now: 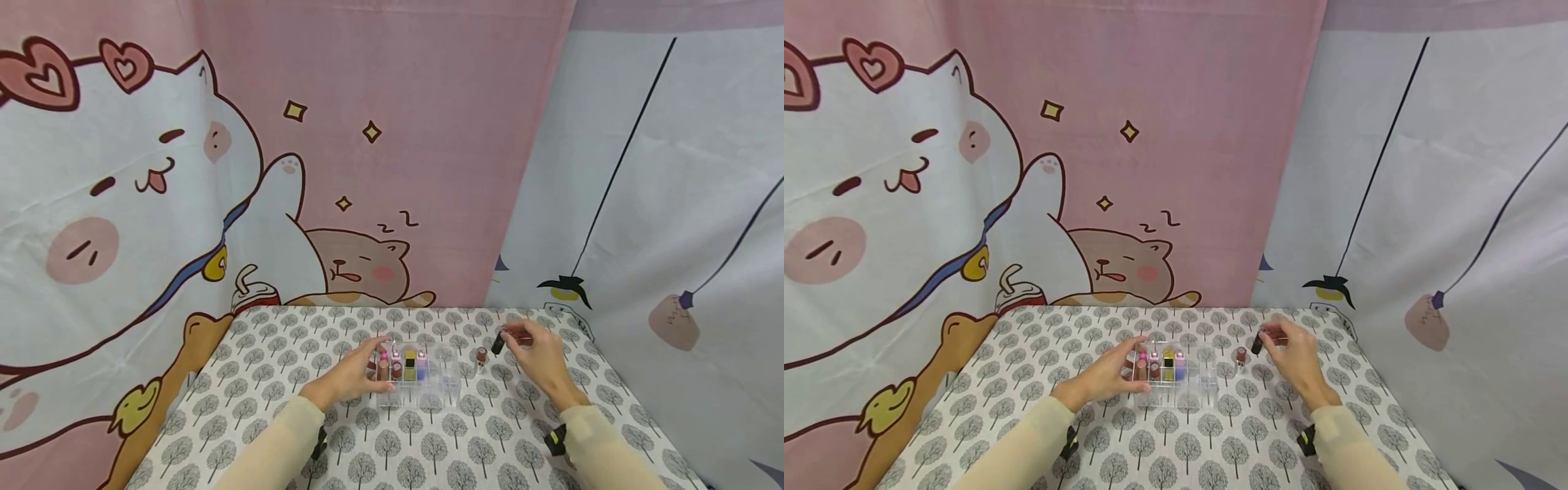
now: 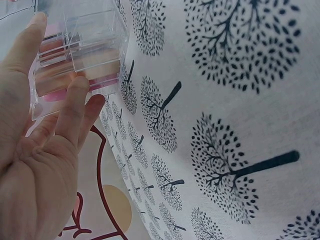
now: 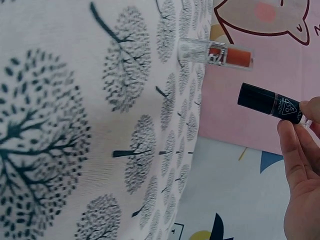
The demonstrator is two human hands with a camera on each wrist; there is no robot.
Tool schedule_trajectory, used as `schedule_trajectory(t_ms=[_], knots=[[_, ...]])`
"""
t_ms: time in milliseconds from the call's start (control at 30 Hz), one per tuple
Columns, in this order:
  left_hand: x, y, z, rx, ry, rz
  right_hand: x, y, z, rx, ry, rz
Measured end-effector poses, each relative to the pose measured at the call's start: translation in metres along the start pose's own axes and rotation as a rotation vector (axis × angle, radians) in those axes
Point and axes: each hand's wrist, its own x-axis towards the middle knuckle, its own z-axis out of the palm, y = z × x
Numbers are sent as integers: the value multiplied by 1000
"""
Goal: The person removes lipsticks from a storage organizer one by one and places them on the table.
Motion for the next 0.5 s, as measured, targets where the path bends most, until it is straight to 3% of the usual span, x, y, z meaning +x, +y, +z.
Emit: schedule_trajectory(t_ms=[267,500], knots=[[0,0,1,-16,-3,-22,-10,9,7,-35,-33,-30],[1,0,2,-27,0,-13,-17,12,11,-34,-108,28]])
